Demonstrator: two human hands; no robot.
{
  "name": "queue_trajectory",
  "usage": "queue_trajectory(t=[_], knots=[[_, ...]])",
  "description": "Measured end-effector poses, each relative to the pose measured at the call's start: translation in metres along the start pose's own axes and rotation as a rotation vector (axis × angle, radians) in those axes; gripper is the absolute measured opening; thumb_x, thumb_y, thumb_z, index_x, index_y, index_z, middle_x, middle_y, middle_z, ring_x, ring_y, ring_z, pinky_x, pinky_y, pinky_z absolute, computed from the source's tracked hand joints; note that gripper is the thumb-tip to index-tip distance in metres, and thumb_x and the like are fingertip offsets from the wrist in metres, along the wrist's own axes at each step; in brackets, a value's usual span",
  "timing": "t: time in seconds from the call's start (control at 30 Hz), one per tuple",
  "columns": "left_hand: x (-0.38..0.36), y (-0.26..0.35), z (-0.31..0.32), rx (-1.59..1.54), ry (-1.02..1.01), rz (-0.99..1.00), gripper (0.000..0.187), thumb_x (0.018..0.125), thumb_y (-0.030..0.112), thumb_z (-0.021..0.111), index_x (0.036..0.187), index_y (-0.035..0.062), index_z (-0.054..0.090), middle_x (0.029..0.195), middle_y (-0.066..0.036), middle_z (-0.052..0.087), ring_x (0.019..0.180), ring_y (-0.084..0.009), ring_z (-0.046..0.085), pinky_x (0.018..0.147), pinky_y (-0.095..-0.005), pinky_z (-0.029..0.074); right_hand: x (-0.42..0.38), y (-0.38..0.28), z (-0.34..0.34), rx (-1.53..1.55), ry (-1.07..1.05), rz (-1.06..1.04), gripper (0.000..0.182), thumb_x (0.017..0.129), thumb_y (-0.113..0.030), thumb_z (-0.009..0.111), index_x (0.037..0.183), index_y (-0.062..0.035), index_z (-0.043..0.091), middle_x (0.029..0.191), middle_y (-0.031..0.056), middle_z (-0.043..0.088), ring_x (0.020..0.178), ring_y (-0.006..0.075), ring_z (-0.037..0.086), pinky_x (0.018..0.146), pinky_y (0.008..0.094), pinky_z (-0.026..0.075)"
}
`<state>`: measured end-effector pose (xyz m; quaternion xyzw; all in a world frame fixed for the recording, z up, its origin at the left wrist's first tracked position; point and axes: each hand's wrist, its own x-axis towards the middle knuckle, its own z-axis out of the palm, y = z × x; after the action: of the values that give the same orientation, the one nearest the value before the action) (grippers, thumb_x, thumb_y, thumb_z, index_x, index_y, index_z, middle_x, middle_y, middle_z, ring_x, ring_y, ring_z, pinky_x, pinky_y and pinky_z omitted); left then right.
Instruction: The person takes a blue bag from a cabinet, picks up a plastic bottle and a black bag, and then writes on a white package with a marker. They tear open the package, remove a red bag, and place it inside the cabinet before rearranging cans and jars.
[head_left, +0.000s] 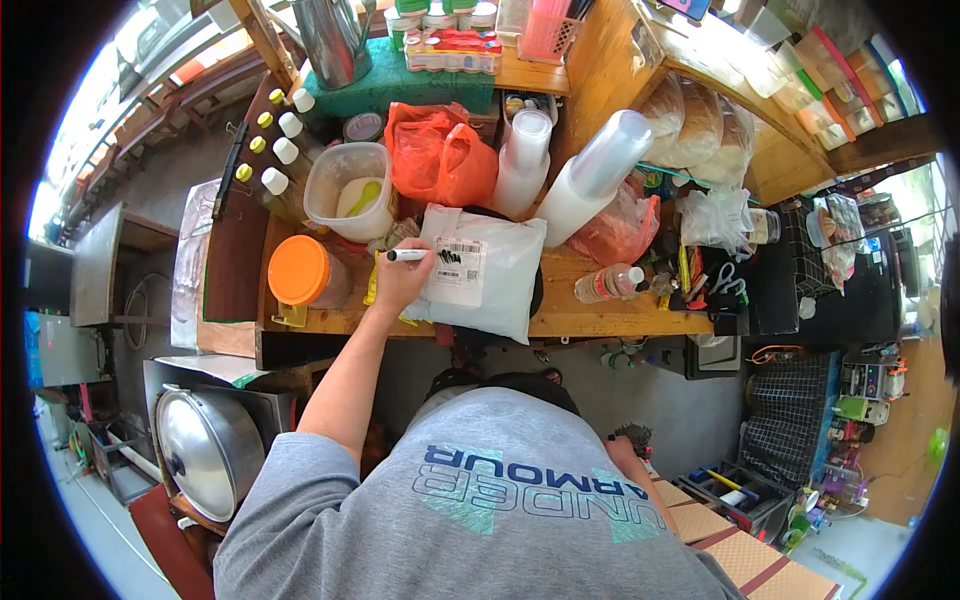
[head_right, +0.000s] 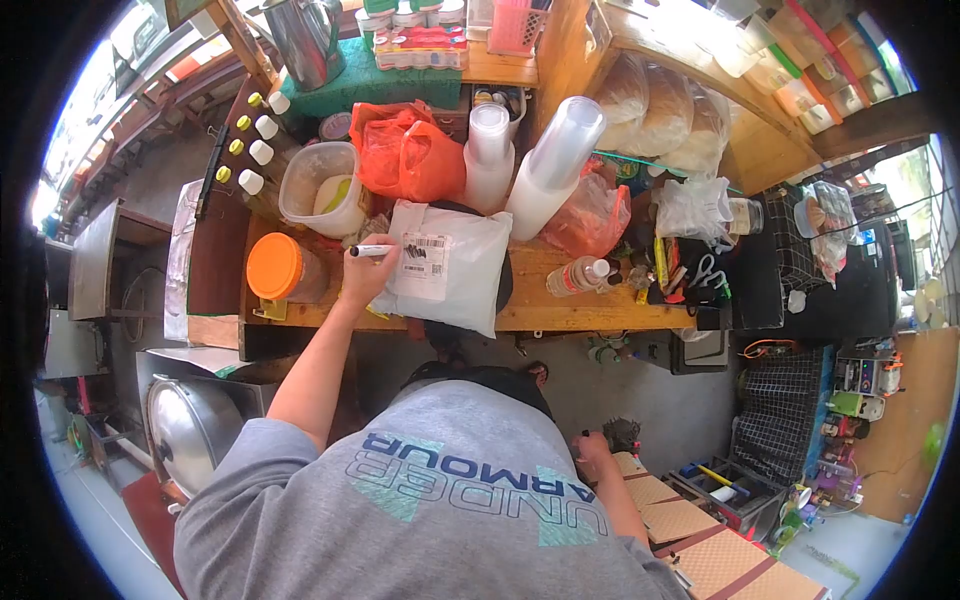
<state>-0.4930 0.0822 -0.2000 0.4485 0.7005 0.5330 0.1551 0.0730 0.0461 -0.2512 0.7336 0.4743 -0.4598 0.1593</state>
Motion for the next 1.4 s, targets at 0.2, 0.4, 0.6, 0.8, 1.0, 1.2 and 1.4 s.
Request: queue_trajectory(t=[0.2,0.4,0.6,0.8,1.0,1.2,1.4], knots=[[-0.001,-0.003,-0.002,0.022,-0.025,-0.002,0.013,0.085,0.013,0.072,0.088,0.0019,0.069,0.068,-0.004,0.067,0.062,-0.0085,0.061,0.058,-0.0267,0.049,0.011,0.011,0.002,-0.125,-0.045,-0.072,0.03,0.08,-0.019,0.068,0.094,0.0073,0.07,0.078,0.0146,0.066,0.071,0.0255,0.067,0.059,0.0387,0.06],[0.003,-0.011,0.0,-0.018,0.043,0.01,0.013,0.085,0.013,0.073,0.089,0.0008,0.068,0.069,-0.003,0.067,0.063,-0.0078,0.061,0.06,-0.0264,0.05,-0.002,0.004,0.003,-0.013,-0.01,-0.011,0.03,0.081,-0.019,0.067,0.096,0.0068,0.071,0.084,0.0169,0.069,0.072,0.0277,0.068,0.059,0.0385,0.06],[0.012,0.026,0.003,-0.146,-0.092,-0.15,0.014,0.088,0.012,0.072,0.096,0.0003,0.068,0.078,0.0,0.067,0.073,-0.007,0.06,0.066,-0.0239,0.049,0.014,0.017,0.005,-0.107,-0.089,0.008,0.032,0.081,-0.019,0.066,0.099,0.0083,0.069,0.09,0.0181,0.069,0.076,0.0289,0.069,0.058,0.04,0.06],[0.027,0.014,0.024,-0.136,-0.111,-0.109,0.014,0.085,0.015,0.074,0.09,0.0018,0.071,0.07,-0.003,0.07,0.064,-0.0063,0.062,0.06,-0.0257,0.051,0.007,0.013,0.007,0.019,0.001,0.053,0.03,0.078,-0.016,0.069,0.096,0.0085,0.068,0.086,0.0169,0.065,0.073,0.0276,0.067,0.058,0.0393,0.06],[0.036,0.014,0.03,-0.026,-0.187,-0.04,0.015,0.083,0.017,0.074,0.089,0.0029,0.072,0.067,-0.005,0.069,0.059,-0.0096,0.064,0.057,-0.0274,0.051,0.0,0.008,0.008,0.076,0.017,0.077,0.029,0.076,-0.014,0.07,0.094,0.0088,0.068,0.083,0.0154,0.063,0.071,0.0257,0.064,0.058,0.0383,0.06],[0.04,0.02,0.03,0.034,-0.231,-0.078,0.013,0.08,0.015,0.073,0.086,0.0031,0.072,0.067,-0.008,0.069,0.06,-0.014,0.067,0.058,-0.0301,0.053,-0.004,0.01,0.01,0.076,-0.028,0.03,0.025,0.077,-0.016,0.069,0.09,0.0063,0.069,0.078,0.0134,0.062,0.07,0.0249,0.064,0.057,0.0387,0.059],[0.043,0.026,0.031,0.119,-0.265,-0.045,0.017,0.081,0.02,0.073,0.086,0.0046,0.071,0.068,-0.004,0.069,0.062,-0.0109,0.064,0.062,-0.0297,0.052,-0.007,0.01,0.01,0.108,-0.023,0.023,0.023,0.077,-0.016,0.069,0.085,0.0045,0.069,0.074,0.0119,0.06,0.068,0.0242,0.063,0.057,0.0402,0.058]])
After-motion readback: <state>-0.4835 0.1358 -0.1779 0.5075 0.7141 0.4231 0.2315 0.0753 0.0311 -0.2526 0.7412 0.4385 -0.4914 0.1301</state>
